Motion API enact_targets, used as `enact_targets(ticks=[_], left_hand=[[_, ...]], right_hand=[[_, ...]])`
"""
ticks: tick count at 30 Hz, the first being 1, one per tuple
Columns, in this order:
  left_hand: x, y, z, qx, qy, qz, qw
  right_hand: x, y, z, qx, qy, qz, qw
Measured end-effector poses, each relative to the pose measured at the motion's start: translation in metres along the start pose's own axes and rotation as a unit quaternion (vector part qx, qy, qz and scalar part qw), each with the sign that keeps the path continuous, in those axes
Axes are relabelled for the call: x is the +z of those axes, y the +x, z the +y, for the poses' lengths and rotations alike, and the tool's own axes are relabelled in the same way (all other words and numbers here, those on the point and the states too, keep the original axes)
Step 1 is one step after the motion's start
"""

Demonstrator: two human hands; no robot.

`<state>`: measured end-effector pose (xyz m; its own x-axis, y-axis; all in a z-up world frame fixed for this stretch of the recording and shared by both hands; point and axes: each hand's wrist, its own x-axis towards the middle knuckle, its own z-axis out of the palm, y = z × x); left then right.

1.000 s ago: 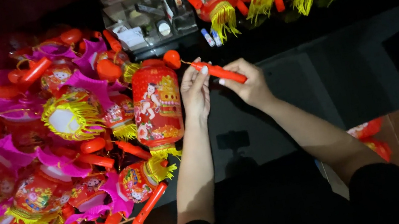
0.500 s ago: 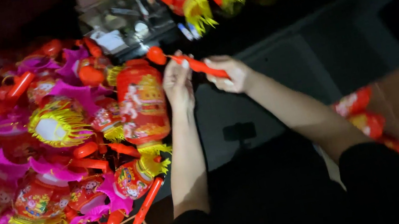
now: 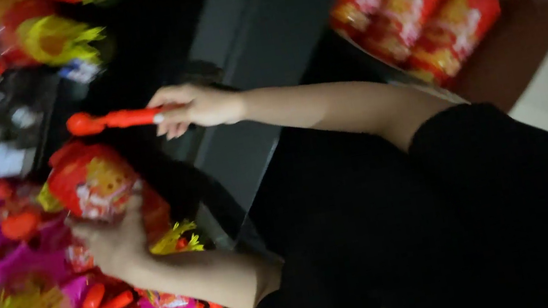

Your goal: Attaching plastic handles to red decorative lanterns and placing them into a cardboard box.

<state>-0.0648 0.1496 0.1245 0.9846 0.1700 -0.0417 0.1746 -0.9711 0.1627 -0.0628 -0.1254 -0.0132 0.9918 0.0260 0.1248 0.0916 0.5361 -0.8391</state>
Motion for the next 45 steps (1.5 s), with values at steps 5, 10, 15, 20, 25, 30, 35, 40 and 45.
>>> enact_targets(ticks=[5, 10, 15, 20, 25, 30, 35, 40, 45], left_hand=[[-0.020, -0.045, 0.043, 0.088, -0.245, -0.025, 0.965], [-0.014, -0.094, 0.121, 0.241, -0.432, -0.151, 0.856], [0.016, -0.126, 0.218, 0.361, -0.510, -0.327, 0.709], [0.064, -0.186, 0.325, 0.416, -0.414, -0.374, 0.718], [0.139, -0.232, 0.390, 0.552, -0.192, -0.306, 0.752], [0.213, -0.235, 0.417, 0.597, -0.040, -0.118, 0.792], [0.265, -0.230, 0.419, 0.535, -0.001, -0.053, 0.843], [0.262, -0.225, 0.421, 0.512, -0.044, -0.100, 0.852], [0.264, -0.226, 0.428, 0.500, 0.003, -0.155, 0.852]], right_hand=[[0.007, -0.038, -0.008, -0.008, 0.045, 0.031, 0.998], [0.008, -0.118, -0.117, -0.061, 0.041, 0.096, 0.993], [-0.059, -0.198, -0.136, -0.099, -0.158, 0.284, 0.940], [-0.131, -0.277, -0.146, -0.094, -0.262, 0.479, 0.832], [-0.215, -0.307, -0.099, -0.243, 0.017, 0.542, 0.804], [-0.250, -0.292, -0.071, -0.070, 0.092, 0.624, 0.773], [-0.247, -0.278, -0.081, -0.025, 0.017, 0.551, 0.834], [-0.261, -0.287, -0.073, -0.095, -0.009, 0.463, 0.881], [-0.245, -0.283, -0.104, -0.006, 0.081, 0.516, 0.853]])
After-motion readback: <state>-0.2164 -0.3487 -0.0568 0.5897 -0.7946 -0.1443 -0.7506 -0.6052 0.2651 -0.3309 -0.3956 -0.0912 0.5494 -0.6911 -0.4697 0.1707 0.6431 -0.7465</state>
